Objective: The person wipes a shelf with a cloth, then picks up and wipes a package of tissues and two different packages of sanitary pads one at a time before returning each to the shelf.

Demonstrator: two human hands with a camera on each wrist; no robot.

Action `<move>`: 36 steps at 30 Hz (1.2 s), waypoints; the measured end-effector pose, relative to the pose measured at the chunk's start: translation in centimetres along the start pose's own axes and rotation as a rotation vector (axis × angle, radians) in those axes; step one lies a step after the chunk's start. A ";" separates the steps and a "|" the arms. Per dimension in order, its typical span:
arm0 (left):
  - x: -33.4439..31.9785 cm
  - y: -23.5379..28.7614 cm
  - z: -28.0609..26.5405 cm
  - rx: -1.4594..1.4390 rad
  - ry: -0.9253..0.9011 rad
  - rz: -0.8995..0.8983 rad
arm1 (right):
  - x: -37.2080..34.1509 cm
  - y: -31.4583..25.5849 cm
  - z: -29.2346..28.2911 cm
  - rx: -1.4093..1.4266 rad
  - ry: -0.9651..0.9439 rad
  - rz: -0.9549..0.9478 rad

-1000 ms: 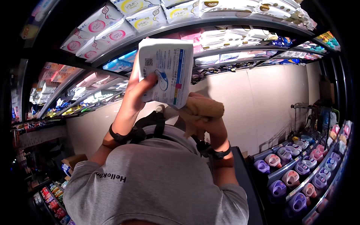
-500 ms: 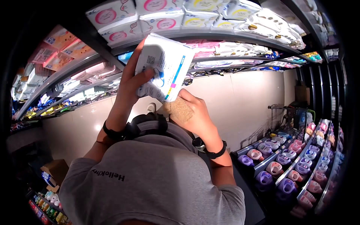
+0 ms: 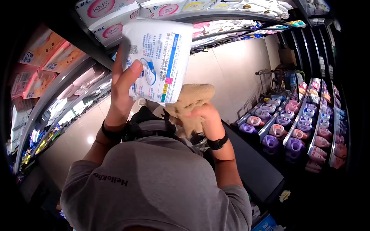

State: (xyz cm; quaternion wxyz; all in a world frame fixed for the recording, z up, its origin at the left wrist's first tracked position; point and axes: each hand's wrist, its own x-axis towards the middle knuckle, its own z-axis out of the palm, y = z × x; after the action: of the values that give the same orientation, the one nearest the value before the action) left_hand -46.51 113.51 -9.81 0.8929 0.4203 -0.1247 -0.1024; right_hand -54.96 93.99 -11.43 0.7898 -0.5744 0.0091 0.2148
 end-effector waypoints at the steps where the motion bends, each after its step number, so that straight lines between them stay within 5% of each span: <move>1: 0.2 -0.7 -0.3 0.018 -0.046 0.061 | -0.3 0.2 0.4 0.036 0.043 -0.035; 5: 0.2 -1.5 -0.4 0.035 0.032 0.031 | -0.6 0.4 0.8 0.153 0.169 -0.145; 7: 0.1 -2.0 -0.4 0.014 0.055 -0.042 | 0.5 -0.9 -0.8 0.462 0.162 -0.418; 9: 0.2 -2.6 -0.3 -0.125 0.042 -0.038 | -0.6 -1.4 -1.7 -0.003 0.506 -0.464; 11: 0.3 -2.4 1.1 -0.089 0.072 -0.044 | -0.7 -1.4 -2.4 -0.367 0.650 -0.416; 13: 0.6 -3.3 1.1 0.171 0.018 -0.025 | -1.6 -2.3 -1.9 -0.361 0.440 -0.216; 15: 0.7 -3.9 3.5 0.194 -0.033 0.100 | 0.0 -2.4 -1.2 -0.803 0.280 -0.579; 17: 0.8 -4.4 4.9 0.177 -0.036 0.077 | 0.4 0.1 -2.9 -0.365 0.320 -0.768; 22: 2.3 -6.6 8.7 0.420 -0.312 0.040 | -0.4 -4.6 -5.1 -0.244 0.565 -0.789; 25: 3.5 -8.9 12.0 0.518 -0.453 0.084 | -0.7 -7.5 -11.0 -0.193 0.359 -0.911; 28: 4.6 -10.8 15.1 0.228 -0.368 -0.296 | -1.3 -8.7 -14.2 0.049 0.373 -0.916; 29: 4.9 -11.6 15.8 0.217 -0.392 -0.334 | -2.2 -5.4 -18.4 0.107 0.292 -0.752; 33: 5.5 -14.8 16.7 0.268 -0.428 -0.427 | -4.7 -6.9 -19.1 0.490 0.322 -0.419; 35: 6.5 -15.7 16.7 0.514 -0.422 -0.294 | -2.4 -2.1 -23.5 0.561 0.202 -0.547; 36: 8.2 -16.1 16.4 0.817 -0.472 0.117 | -2.2 -3.0 -23.5 0.651 0.192 -0.541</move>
State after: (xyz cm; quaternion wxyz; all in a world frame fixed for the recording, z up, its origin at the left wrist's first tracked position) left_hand -45.02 89.17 -11.12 0.6060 0.6946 -0.3777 -0.0874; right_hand -50.48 71.10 -16.16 0.9533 -0.2942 -0.0012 -0.0684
